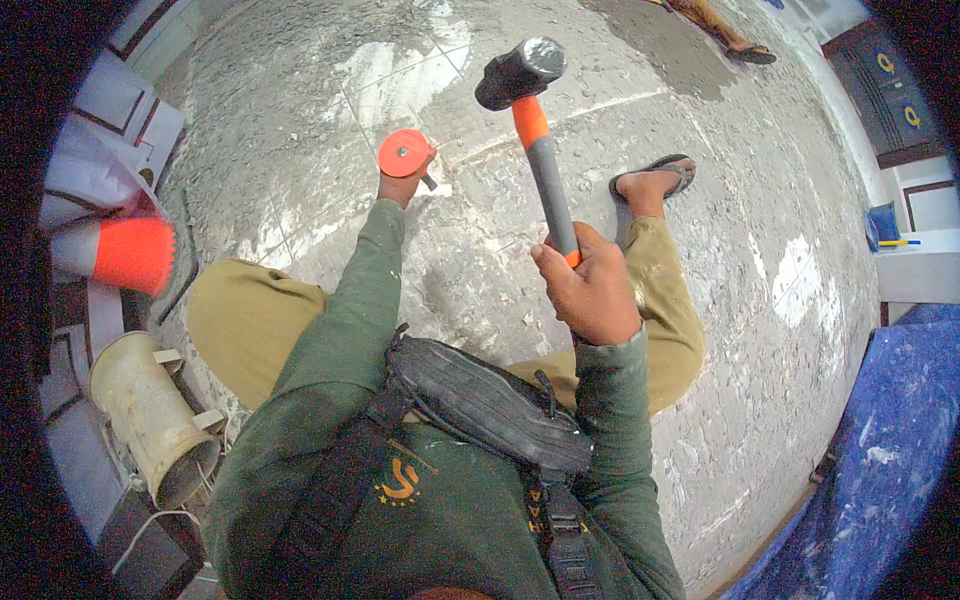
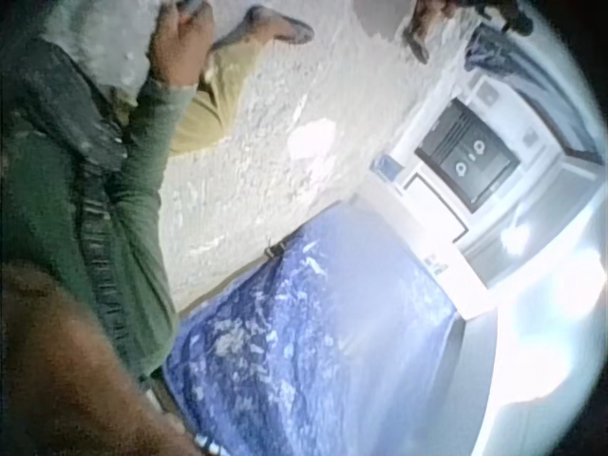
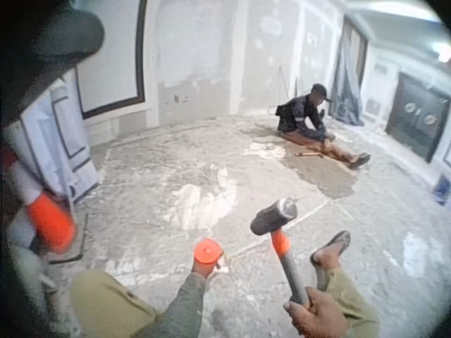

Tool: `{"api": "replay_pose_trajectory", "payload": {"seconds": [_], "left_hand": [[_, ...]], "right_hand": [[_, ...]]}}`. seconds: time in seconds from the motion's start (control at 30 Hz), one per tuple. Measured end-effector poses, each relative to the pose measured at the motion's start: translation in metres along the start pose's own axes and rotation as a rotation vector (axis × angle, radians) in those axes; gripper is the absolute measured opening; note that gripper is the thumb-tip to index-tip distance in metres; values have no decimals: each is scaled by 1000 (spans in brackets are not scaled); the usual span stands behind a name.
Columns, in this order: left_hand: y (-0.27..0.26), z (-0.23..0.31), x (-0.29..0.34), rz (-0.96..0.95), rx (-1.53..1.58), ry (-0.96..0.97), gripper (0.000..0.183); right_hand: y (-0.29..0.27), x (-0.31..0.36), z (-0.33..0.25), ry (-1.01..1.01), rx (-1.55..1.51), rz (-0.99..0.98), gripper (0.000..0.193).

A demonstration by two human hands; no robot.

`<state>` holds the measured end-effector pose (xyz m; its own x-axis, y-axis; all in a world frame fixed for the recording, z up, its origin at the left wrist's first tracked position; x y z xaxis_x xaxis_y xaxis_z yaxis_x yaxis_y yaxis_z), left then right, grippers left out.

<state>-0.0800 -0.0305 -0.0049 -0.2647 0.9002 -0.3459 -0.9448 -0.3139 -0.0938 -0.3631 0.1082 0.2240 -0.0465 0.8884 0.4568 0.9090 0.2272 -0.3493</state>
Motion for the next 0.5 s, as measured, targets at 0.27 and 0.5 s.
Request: {"api": "replay_pose_trajectory", "payload": {"seconds": [0.27, 0.5], "left_hand": [[19, -1, 8, -142, -155, 210, 35], [27, -54, 18, -244, -118, 164, 33]], "right_hand": [[4, 17, -20, -14, -103, -30, 16], [-11, 59, -91, -294, -223, 190, 6]]}}
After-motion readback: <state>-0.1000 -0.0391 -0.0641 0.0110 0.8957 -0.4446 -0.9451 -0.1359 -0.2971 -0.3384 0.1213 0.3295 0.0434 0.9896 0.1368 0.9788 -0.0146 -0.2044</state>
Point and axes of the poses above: each hand's wrist, its own x-axis away from the middle knuckle, its own y-axis out of the palm, z = x × y, the point moved 3 cm from there along -x, towards the middle knuckle, and after that the axes turned 14 degrees about y, right-handed, at the moved point
